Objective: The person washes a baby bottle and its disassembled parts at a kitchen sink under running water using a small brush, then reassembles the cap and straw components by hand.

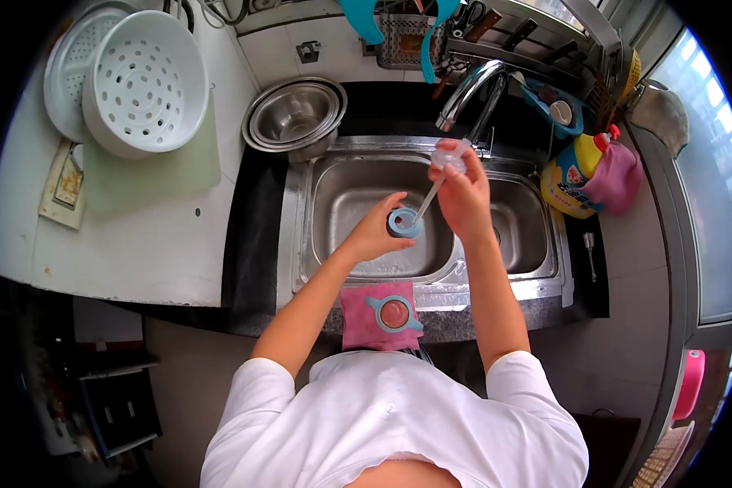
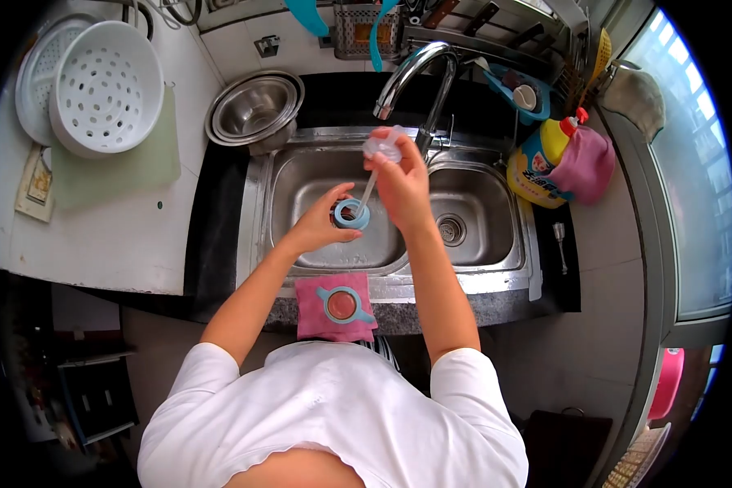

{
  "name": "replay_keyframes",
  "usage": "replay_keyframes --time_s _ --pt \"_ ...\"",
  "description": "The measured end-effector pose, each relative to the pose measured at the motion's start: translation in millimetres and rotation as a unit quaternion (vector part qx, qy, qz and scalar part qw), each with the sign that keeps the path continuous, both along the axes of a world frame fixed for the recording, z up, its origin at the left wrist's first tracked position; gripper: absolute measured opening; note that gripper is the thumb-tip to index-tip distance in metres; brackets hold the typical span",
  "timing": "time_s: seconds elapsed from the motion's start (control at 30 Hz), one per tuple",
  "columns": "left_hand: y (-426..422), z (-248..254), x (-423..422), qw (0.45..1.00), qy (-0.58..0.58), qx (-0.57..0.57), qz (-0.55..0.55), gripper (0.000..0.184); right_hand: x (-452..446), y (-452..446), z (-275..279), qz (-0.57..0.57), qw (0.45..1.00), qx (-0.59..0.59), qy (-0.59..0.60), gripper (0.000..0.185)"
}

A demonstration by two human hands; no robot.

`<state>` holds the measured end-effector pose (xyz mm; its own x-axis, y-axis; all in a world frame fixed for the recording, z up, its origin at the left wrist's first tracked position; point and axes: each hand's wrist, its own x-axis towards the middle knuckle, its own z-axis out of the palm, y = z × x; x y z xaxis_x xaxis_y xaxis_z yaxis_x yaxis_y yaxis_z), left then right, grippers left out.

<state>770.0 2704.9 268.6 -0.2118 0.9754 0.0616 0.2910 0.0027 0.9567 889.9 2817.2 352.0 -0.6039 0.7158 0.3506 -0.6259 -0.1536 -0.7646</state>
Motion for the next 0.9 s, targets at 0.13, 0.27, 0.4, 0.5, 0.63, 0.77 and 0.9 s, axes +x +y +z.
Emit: replay_keyframes --time_s 0.13,0.27,0.4,0.5,0.63,0.77,0.9 --pt "-6 24 7 0.999 -0.033 0.019 -0.001 0.084 -1 -14 -20 0.005 0.990 0.072 -0.123 0.036" --pt "-11 43 6 0.999 -0.017 0.018 0.033 0.080 3 -23 -27 0.029 0.980 0.107 -0.163 0.042" --pt "-13 47 -1 0.993 0.051 0.083 0.068 0.076 8 -25 -28 0.002 0.923 0.296 -0.245 0.047" --pt "-16 57 -2 0.988 0.093 0.100 0.074 0.073 15 -31 -18 -0.044 0.889 0.368 -0.267 0.047" --pt "-20 69 1 0.980 0.110 0.147 0.071 0.072 17 -36 -5 -0.116 0.847 0.436 -0.281 0.046" --pt "-24 79 4 0.977 0.119 0.163 0.074 0.073 21 -40 9 -0.131 0.830 0.461 -0.285 0.047" --pt "-24 84 5 0.969 0.164 0.171 0.073 0.074 21 -43 23 -0.113 0.836 0.435 -0.316 0.044"
